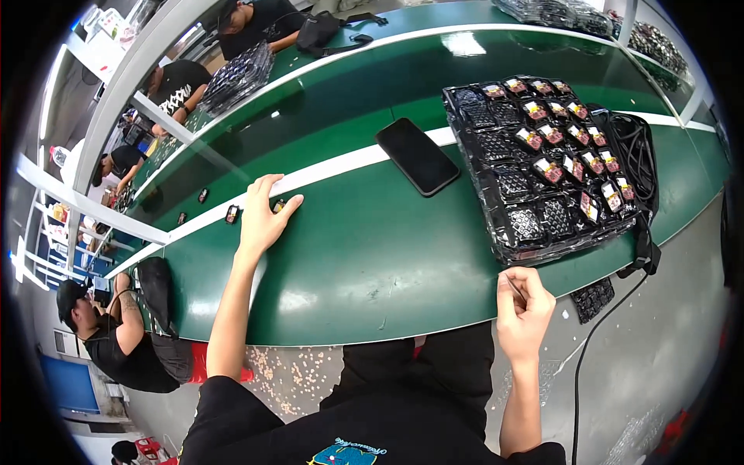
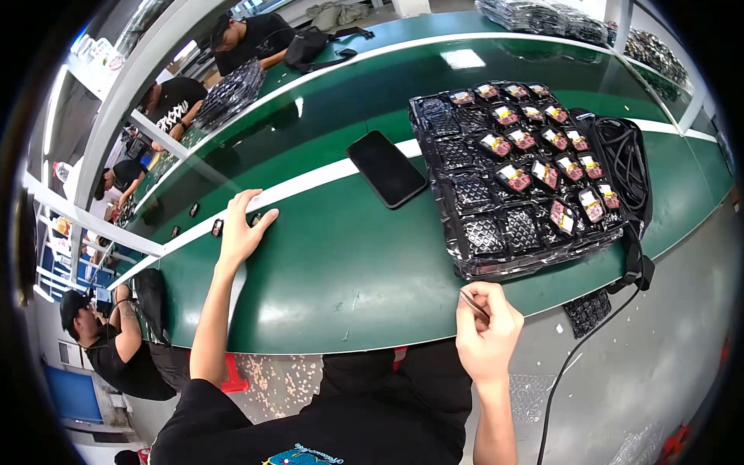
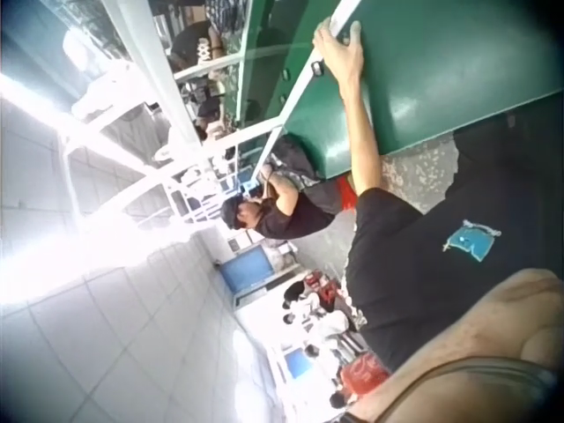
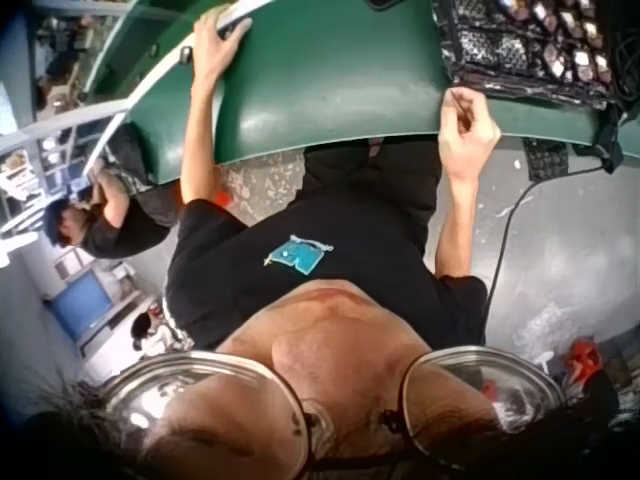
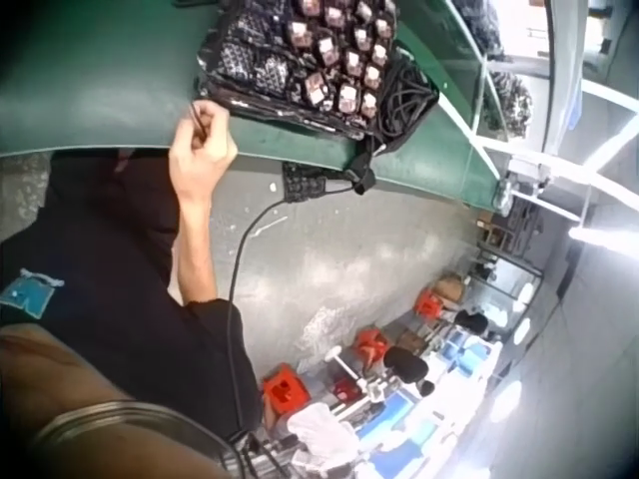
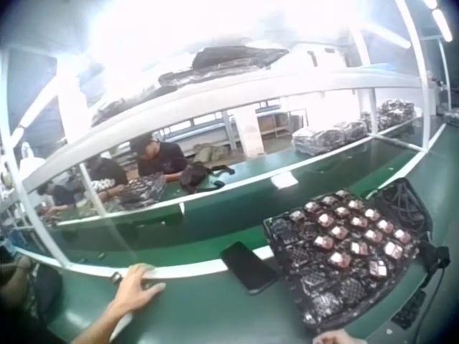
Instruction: Using a thin tool to manipulate internal components of a smartwatch or fitness tracker on an assembly line.
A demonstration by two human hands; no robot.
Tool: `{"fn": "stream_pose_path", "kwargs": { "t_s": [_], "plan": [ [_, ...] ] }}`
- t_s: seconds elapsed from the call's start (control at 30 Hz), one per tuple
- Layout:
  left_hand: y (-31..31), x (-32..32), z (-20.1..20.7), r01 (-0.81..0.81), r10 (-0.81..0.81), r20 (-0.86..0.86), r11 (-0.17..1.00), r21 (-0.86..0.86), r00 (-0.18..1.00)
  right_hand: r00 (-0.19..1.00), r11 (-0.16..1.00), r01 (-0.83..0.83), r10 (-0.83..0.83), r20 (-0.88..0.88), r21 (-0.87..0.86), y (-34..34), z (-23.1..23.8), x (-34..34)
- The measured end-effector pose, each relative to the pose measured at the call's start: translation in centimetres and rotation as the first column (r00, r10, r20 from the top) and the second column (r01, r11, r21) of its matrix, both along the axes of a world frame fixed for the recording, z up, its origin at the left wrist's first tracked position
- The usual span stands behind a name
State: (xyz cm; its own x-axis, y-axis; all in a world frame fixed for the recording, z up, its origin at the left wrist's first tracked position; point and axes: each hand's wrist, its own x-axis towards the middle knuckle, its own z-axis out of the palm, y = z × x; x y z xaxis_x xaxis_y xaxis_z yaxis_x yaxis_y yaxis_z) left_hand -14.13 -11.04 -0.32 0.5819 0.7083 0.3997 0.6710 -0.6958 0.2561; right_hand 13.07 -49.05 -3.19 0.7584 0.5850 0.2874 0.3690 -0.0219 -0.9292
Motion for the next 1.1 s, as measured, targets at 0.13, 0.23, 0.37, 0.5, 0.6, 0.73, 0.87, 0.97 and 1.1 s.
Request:
{"fn": "stream_pose_path", "kwargs": {
  "t_s": [0.13,0.23,0.37,0.5,0.6,0.73,0.87,0.97,1.1],
  "plan": [
    [-0.7,-1.6,0.1,-0.056,0.055,-0.014,0.995,-0.086,0.998,1.0,0.998,0.01,-0.009,0.011,-0.059,0.1,-0.2,-0.3],
    [-2.4,-1.8,0.3,-0.023,0.025,0.025,0.997,-0.074,0.999,0.999,0.994,0.017,-0.012,0.038,-0.109,0.2,0.1,-0.7],
    [-2.6,-2.2,-0.3,0.144,-0.114,0.174,0.975,-0.168,0.978,0.996,0.99,-0.073,0.067,-0.053,-0.122,1.2,0.8,-2.0],
    [-5.9,2.0,-0.1,0.412,-0.347,0.254,0.867,-0.28,0.903,0.954,0.96,-0.274,0.263,-0.147,-0.062,4.1,1.8,-3.7],
    [-8.7,4.3,-0.9,0.496,-0.466,0.17,0.829,-0.259,0.868,0.91,0.906,-0.414,0.411,-0.047,-0.09,7.0,2.0,-3.9],
    [-9.3,5.0,-0.7,0.55,-0.535,0.127,0.804,-0.226,0.835,0.887,0.887,-0.461,0.461,0.001,-0.04,10.9,2.5,-4.3],
    [-8.2,3.3,-0.5,0.637,-0.608,0.195,0.708,-0.304,0.77,0.875,0.887,-0.458,0.439,-0.202,-0.056,11.8,2.1,-4.6],
    [-7.1,2.4,-0.7,0.693,-0.672,0.201,0.63,-0.351,0.713,0.885,0.904,-0.427,0.415,-0.209,-0.017,11.8,1.7,-4.5],
    [-7.5,2.8,-0.8,0.692,-0.659,0.218,0.654,-0.307,0.72,0.894,0.898,-0.435,0.421,-0.156,-0.068,11.2,1.5,-4.0]
  ]
}}
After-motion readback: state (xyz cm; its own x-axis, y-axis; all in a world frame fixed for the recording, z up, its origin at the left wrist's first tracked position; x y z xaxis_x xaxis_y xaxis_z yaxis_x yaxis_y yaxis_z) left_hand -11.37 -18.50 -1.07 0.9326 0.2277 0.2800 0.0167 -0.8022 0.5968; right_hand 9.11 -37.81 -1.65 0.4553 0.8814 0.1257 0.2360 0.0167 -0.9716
